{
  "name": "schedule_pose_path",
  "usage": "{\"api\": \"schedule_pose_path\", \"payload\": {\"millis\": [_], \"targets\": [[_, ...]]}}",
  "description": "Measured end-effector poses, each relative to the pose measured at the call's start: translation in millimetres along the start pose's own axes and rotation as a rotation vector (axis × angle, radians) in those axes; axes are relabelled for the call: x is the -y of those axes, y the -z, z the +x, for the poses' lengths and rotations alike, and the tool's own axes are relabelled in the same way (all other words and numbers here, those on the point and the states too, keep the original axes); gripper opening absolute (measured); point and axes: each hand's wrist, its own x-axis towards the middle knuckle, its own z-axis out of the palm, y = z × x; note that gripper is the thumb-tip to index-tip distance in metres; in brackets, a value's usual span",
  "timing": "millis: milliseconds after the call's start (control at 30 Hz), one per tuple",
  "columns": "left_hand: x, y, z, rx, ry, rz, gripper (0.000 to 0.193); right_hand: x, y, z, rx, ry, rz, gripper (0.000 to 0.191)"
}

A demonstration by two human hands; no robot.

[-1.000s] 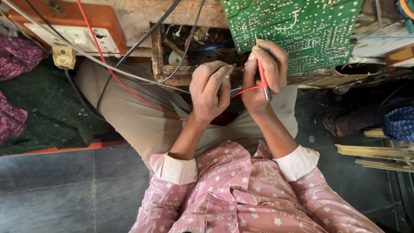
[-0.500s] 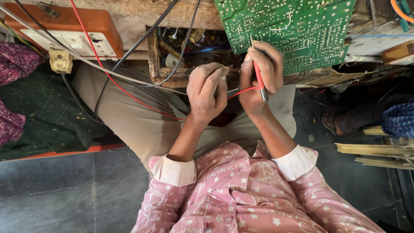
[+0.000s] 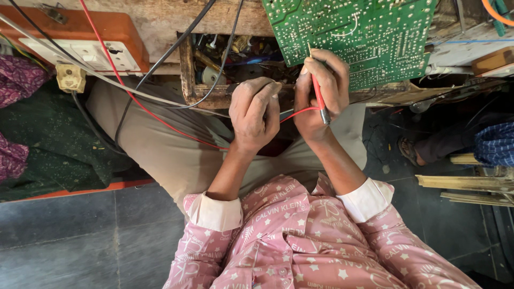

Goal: The person sits on the floor and works on a green circuit board. They use a multimeter probe to test points on the board, then use a soldering iron and a toothbrush to clean and solder specific areas.

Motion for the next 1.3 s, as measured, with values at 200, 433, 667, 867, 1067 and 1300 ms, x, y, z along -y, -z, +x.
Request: {"api": "schedule_pose_path", "payload": {"millis": [200,433,667,867,1067,1300], "targets": [[0.0,-0.8,-0.2,0.002,-0.004,-0.004,0.032,2.0,1.4,2.0,0.000,0.009,0.002,0.020],[0.2,-1.1,0.1,0.004,-0.010,0.009,0.031,3.7,5.3,2.2,0.048,0.045,0.045,0.020],[-0.4,-0.9,0.1,0.008,0.001,-0.001,0.032,-1.4,4.2,1.4,0.079,0.083,0.095,0.023],[-0.9,-1.5,0.7,0.001,0.001,0.002,0.031,-2.8,5.3,1.4,0.100,0.103,0.118,0.027],[-1.5,-1.6,1.6,-0.001,-0.013,-0.002,0.030,-2.6,6.2,1.1,0.103,0.110,0.098,0.026],[-2.2,-0.3,1.0,0.004,-0.001,-0.008,0.029,-1.4,4.7,1.4,0.101,0.124,0.084,0.026]]}}
